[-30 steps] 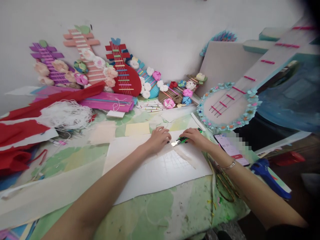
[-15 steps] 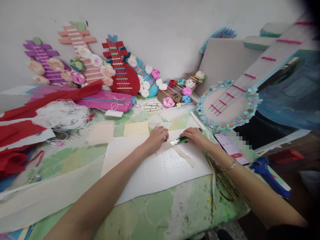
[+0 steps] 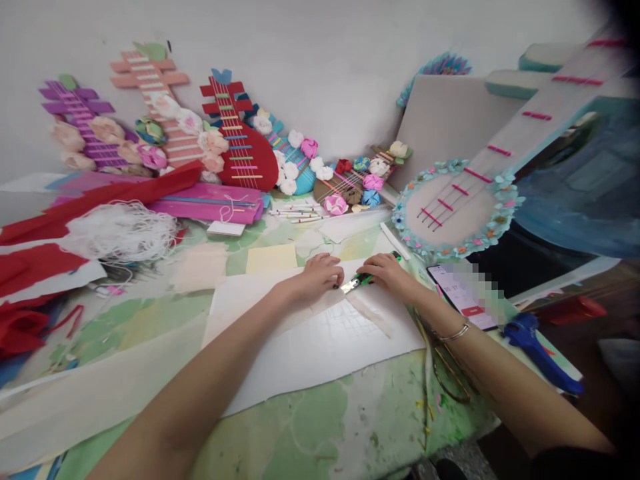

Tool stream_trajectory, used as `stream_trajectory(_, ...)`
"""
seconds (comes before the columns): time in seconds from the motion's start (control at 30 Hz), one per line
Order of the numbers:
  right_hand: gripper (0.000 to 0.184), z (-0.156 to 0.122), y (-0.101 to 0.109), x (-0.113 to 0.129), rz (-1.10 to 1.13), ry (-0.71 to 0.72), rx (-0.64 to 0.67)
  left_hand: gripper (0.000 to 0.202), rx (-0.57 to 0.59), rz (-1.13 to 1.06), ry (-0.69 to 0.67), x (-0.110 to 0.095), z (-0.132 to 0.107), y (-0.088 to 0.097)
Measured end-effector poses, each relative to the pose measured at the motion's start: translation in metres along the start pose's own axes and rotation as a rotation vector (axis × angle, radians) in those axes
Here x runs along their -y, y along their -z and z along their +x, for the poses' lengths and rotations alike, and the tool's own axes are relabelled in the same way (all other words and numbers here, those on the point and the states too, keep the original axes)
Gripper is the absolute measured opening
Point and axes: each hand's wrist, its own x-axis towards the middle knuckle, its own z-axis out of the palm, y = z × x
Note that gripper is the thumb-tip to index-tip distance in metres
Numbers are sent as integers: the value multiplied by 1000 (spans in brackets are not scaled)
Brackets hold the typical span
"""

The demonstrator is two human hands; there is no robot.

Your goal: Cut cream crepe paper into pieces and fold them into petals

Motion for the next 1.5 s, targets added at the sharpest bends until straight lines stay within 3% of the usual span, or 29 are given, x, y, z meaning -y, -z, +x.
stream_trajectory(0.3,33,-5,-2,-3,12,-9,0,21,9,-27,1,0,-1,-3)
stream_trajectory(1.2,34,-16,-3,-7,-55,-62,-74,20,-152,-95,-85,-1,-6,-6)
stream_trajectory(1.5,34,-25,1,7,-29,-21,-68,24,-45,-159,-92,-19,-13,1)
